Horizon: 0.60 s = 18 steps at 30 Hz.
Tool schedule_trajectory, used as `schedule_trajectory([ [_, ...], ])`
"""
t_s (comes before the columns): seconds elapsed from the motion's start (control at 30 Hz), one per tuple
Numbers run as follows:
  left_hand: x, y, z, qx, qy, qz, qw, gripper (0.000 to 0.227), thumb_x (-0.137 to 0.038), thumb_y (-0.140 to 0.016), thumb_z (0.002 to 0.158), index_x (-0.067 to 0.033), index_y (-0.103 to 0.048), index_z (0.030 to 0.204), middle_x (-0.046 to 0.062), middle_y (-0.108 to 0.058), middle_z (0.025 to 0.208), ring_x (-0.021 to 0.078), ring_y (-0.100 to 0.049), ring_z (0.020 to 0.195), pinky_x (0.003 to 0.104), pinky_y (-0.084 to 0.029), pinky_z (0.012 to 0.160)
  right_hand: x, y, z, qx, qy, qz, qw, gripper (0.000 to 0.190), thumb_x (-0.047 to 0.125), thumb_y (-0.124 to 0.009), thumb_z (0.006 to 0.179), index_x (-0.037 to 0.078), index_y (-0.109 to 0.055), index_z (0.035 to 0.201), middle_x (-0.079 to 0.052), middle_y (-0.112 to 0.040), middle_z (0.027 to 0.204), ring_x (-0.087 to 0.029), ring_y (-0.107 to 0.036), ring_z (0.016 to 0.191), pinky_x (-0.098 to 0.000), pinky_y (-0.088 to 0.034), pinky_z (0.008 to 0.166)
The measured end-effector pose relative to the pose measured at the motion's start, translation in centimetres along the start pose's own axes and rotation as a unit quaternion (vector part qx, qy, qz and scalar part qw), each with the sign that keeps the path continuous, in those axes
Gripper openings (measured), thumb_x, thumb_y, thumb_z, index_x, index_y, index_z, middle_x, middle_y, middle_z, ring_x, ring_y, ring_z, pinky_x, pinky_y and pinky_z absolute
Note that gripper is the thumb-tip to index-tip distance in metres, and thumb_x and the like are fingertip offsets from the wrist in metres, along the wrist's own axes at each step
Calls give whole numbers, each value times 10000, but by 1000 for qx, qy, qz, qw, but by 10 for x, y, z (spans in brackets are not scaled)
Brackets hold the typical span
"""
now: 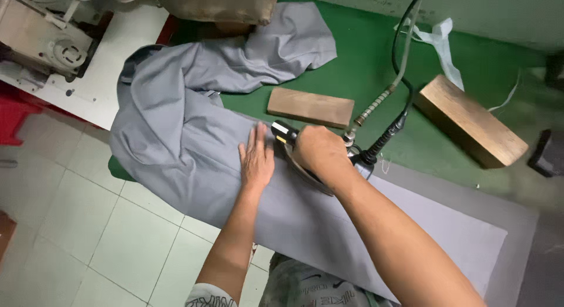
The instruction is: The person irons a gray garment on a green ironing board, repeatedly smoothing the fabric with their hands and using a steam iron. They also use a wooden block to press and shape specific areas of the garment while ironing.
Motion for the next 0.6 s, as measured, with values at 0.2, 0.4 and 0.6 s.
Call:
schedule_trajectory([
  [0.2,-21,2,-11,42,-24,123,991,580,-469,-306,1105,-266,-271,1647,26,-216,1730,320,-156,1596,684,-102,1221,-53,4,-41,31,-26,-39,998,330,135,-566,871,-52,-771,1051,-262,-765,1047,-431,-732,1049,-565,-589,855],
  [0.4,-28,-7,-6,-20,-21,164,986,571,-554,-333,1100,-260,-438,1578,58,-268,1716,327,-192,1588,692,-113,1200,-133,-2,-77,36,-48,-97,994,350,231,-580,828,30,-799,1012,-236,-782,1004,-401,-754,1032,-539,-608,844],
  [0.6,-144,23,49,-124,-226,122,958,795,-103,-783,835,-63,-439,1551,261,-293,1636,459,-211,1535,623,-285,1146,-172,12,-116,44,-113,-89,989,371,281,-570,822,138,-794,1081,-180,-799,1056,-367,-747,1094,-514,-598,914],
])
Point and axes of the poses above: each hand's wrist, its own z-axis towards the middle knuckle, its own y-axis out of the back of the hand, x = y × z, the point moved 8 cm from there along z, towards the middle knuckle
